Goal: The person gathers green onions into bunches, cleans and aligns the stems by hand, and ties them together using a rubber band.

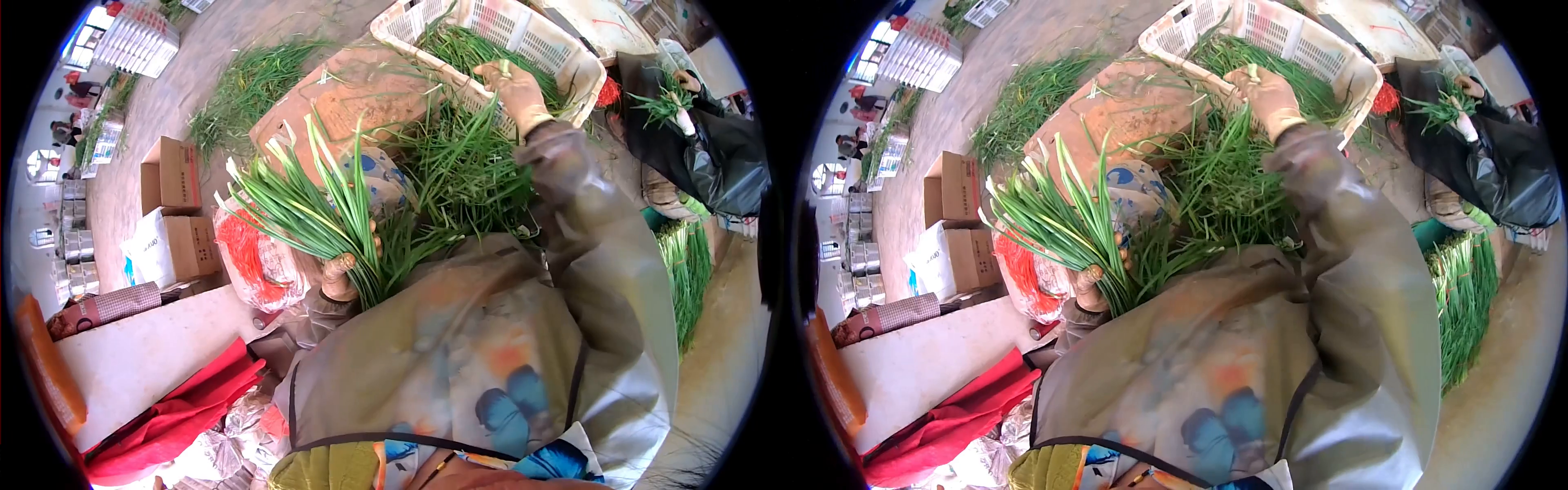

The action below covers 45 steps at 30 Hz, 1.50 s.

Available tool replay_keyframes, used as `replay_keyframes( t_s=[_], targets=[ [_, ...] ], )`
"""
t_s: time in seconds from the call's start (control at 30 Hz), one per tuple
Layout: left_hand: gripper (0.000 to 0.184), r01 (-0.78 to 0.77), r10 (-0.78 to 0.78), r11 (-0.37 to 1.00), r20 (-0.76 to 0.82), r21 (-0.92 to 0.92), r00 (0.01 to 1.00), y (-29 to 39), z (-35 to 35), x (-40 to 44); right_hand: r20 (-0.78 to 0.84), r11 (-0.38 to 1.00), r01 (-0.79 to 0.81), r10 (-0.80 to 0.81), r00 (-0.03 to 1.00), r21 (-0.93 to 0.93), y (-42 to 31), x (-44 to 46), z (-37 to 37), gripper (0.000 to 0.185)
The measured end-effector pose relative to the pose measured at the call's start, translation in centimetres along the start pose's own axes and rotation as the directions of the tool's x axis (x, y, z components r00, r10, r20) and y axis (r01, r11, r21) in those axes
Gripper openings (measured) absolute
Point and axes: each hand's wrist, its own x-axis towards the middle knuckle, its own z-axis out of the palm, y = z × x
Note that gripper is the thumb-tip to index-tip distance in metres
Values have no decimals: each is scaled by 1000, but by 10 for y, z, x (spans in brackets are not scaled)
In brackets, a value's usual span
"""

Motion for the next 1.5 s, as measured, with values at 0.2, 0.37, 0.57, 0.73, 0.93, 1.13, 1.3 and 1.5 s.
replay_keyframes(
  t_s=[0.2, 0.37, 0.57, 0.73, 0.93, 1.13, 1.3, 1.5],
  targets=[
    [82, 105, -107, 994, 53, 24, 993, -4, -15, 5, 549, 815, -561, 407, 730, 142, -62, -38, 31, 37],
    [88, 184, -195, 978, 116, 102, 974, -11, -13, 10, 673, 723, -564, 186, 716, 400, -100, -51, 64, 31],
    [98, 102, -144, 966, 171, 237, 975, -16, -8, 14, 566, 816, -393, 101, 819, 423, -94, -38, 78, 29],
    [95, 22, -65, 975, 193, 221, 979, -8, 25, 21, 719, 825, -526, 236, 653, 207, -100, -50, 71, 26],
    [85, -13, 20, 998, 118, -57, 993, -14, 24, 12, 683, 885, -414, 168, 711, 215, -113, -49, 67, 25],
    [82, -18, 22, 999, 124, -35, 992, -10, 31, 30, 632, 845, -428, 145, 761, 321, -90, -55, 92, 21],
    [75, -78, 77, 997, 48, 14, 996, -12, 32, 59, 664, 846, -383, 46, 747, 372, -86, -68, 105, 30],
    [63, 3, 36, 980, 187, -201, 982, -7, 20, 64, 436, 847, -332, 135, 890, 416, -77, -45, 82, 28]
  ],
)
